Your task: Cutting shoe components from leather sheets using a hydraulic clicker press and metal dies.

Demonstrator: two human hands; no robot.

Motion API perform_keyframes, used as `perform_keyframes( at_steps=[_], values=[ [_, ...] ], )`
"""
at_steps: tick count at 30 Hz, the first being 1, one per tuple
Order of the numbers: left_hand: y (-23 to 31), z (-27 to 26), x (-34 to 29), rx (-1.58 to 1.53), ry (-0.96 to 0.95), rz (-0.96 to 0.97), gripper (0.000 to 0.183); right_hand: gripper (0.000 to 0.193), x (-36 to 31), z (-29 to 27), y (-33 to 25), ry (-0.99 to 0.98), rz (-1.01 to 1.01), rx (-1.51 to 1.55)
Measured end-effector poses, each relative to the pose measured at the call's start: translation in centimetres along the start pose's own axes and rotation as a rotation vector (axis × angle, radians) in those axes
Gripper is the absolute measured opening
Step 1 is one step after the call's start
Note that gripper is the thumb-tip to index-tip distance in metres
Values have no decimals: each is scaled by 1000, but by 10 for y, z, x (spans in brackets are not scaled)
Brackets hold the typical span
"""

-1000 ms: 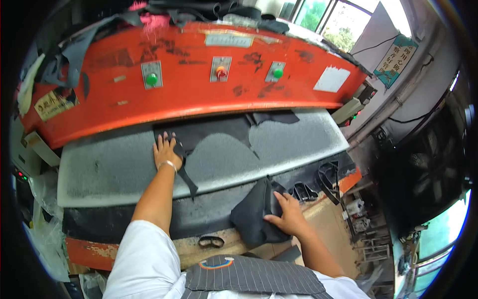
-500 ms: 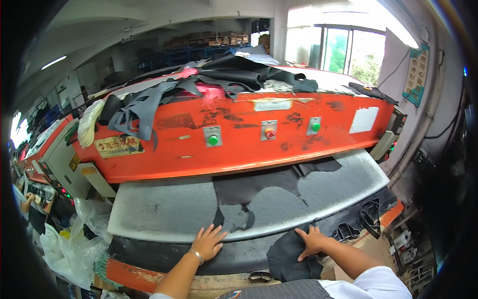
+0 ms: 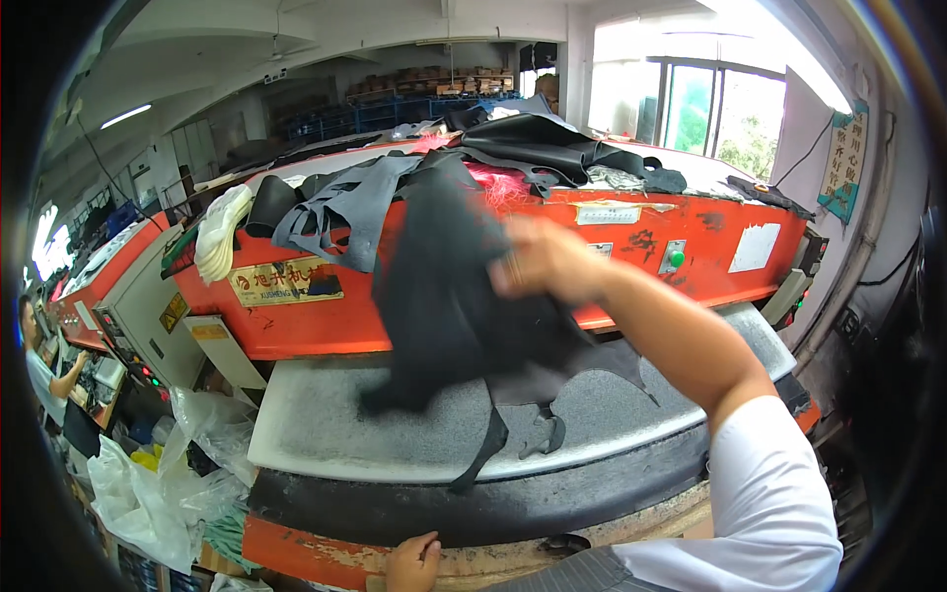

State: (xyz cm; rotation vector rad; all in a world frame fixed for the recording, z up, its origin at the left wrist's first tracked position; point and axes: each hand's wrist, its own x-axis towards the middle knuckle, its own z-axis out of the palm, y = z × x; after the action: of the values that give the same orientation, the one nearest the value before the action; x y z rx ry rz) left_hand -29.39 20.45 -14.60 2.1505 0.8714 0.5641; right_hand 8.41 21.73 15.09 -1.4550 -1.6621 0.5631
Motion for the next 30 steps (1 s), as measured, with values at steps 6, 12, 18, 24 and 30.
perform_keyframes(
  at_steps=[6,12,18,24,30],
  values=[
    [-1,0,0,-47,-76,-45,32,53,176,-81,-4,693,108,459],
    [-14,-2,17,-172,-117,-205,30,52,141,-122,26,572,22,230],
    [-56,-6,74,-939,-124,-468,33,35,-65,-178,99,165,374,-24],
    [-18,61,221,-1253,-89,-548,43,38,-314,-178,258,825,1073,400],
    [0,117,321,-959,-224,-750,49,86,-382,-162,350,1315,917,1008]
  ],
)
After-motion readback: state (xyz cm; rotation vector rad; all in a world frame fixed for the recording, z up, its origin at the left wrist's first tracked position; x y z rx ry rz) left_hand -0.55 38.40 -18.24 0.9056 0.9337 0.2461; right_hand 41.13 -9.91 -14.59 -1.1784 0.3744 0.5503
